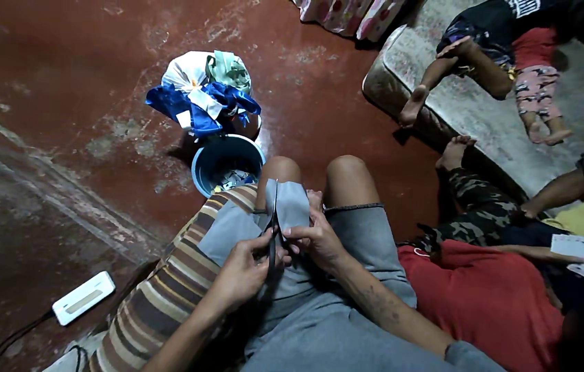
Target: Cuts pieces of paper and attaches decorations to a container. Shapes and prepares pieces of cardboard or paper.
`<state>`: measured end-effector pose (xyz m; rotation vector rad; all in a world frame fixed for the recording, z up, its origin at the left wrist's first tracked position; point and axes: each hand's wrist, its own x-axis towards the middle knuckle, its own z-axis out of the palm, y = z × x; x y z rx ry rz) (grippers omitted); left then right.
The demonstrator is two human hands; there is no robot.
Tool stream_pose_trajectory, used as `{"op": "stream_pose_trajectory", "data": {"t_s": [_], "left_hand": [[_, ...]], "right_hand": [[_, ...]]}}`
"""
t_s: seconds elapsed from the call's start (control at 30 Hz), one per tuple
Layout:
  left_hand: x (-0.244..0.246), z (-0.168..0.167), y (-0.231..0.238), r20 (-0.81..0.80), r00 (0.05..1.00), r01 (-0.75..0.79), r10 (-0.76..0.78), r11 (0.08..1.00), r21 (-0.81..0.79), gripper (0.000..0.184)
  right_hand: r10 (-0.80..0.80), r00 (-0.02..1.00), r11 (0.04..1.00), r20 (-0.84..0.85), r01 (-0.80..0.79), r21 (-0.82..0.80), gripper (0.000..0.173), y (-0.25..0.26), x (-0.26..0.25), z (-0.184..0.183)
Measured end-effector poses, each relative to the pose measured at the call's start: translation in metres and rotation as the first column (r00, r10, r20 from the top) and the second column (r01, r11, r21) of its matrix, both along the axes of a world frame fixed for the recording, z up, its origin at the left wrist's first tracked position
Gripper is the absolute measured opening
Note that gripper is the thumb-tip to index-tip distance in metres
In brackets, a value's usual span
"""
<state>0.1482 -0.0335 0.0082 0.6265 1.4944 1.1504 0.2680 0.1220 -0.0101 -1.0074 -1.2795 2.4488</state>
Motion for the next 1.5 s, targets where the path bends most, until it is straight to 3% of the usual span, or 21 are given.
{"op": "stream_pose_trajectory", "data": {"t_s": [0.7,1.27,1.33,1.4,1.5], "left_hand": [[-0.004,0.002,0.001,0.001,0.998,0.055,-0.055,0.998,-0.01,0.053],[-0.007,0.006,0.003,0.081,0.997,0.014,-0.012,1.0,-0.025,0.055],[-0.007,0.005,0.002,0.054,0.998,0.029,-0.028,1.0,-0.011,0.053],[-0.008,0.004,0.001,0.018,0.999,0.048,-0.048,0.999,0.007,0.051],[-0.008,0.003,-0.001,0.017,0.999,0.049,-0.049,0.999,0.011,0.054]], "right_hand": [[-0.006,1.0,1.0,-0.01,0.006,-0.01,0.035,-0.001,0.006,-0.002],[-0.035,0.999,0.998,-0.006,0.035,-0.059,0.036,-0.002,0.008,-0.001],[0.038,0.999,0.999,-0.021,-0.037,0.034,0.032,0.001,0.011,-0.002],[0.146,0.989,0.958,-0.022,-0.136,0.253,0.024,0.009,0.015,-0.001],[0.079,0.996,0.822,0.039,-0.087,0.562,0.027,0.018,0.011,-0.001]]}}
